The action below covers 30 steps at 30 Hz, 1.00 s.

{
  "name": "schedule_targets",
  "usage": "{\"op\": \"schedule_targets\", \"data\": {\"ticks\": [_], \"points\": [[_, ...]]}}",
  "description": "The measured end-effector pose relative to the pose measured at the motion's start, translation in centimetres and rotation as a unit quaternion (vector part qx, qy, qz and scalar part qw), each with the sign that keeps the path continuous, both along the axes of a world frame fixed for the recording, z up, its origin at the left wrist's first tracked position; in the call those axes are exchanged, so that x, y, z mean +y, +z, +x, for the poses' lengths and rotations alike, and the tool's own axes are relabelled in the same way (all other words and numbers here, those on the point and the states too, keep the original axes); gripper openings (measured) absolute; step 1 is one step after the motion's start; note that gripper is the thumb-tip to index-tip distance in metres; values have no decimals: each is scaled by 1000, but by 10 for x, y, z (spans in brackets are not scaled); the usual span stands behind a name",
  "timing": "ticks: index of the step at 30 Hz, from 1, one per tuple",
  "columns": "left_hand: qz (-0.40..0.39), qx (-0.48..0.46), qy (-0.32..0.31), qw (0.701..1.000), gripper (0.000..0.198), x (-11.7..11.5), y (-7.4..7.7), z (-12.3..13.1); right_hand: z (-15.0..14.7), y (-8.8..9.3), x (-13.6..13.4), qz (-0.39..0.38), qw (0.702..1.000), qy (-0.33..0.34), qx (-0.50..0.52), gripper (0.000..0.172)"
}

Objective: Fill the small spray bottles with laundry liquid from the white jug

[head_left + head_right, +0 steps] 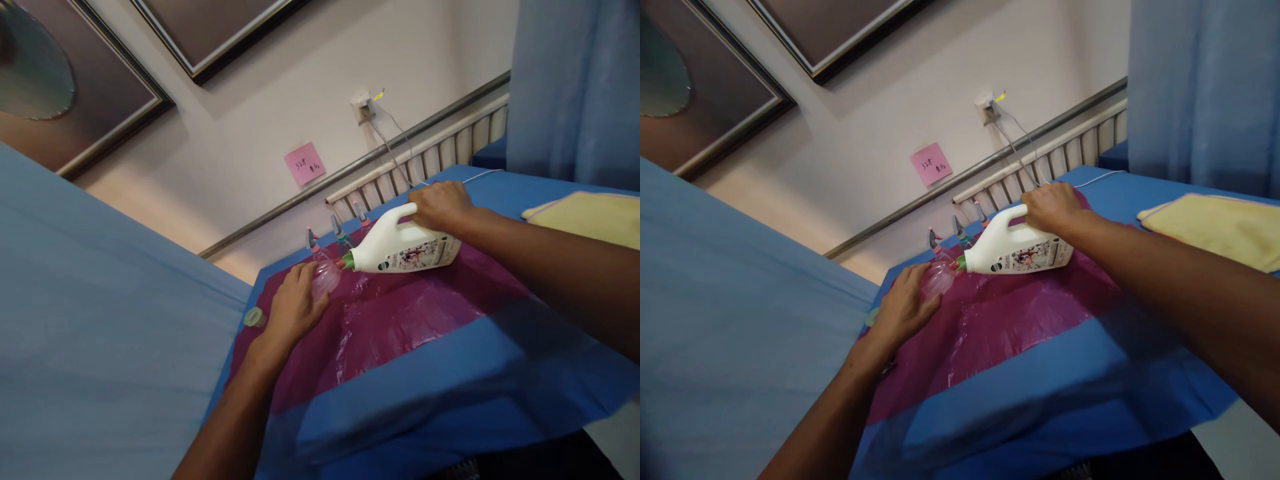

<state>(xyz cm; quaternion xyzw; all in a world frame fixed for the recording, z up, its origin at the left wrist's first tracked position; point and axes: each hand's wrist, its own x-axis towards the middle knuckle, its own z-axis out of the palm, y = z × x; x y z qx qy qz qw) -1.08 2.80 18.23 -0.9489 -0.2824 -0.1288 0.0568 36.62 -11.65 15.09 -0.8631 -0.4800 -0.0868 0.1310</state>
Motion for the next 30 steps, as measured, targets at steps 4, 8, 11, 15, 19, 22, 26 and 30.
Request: {"op": "schedule_targets", "data": {"ticks": [4,8,11,15,19,22,26,30], "points": [[17,31,-13,999,66,-6,12,4,-1,2,0,1,1000,4,9,37],[52,71,-11,996,66,-7,20,8,-3,3,1,6,1000,11,16,37],[78,101,-10,992,67,-7,22,10,-3,3,2,7,1000,14,19,39],[97,121,-14,988,68,-7,25,13,-2,3,3,6,1000,17,17,39],[108,142,-10,984,69,-6,29,15,-2,3,3,8,1000,19,13,37],[115,144,-17,983,71,-6,31,16,-1,2,5,12,1000,20,11,37],[102,150,-25,983,71,-7,35,20,1,0,8,0,1000,16,24,38],[108,167,-17,980,70,-11,40,25,2,0,8,-8,1000,18,18,40]]}}
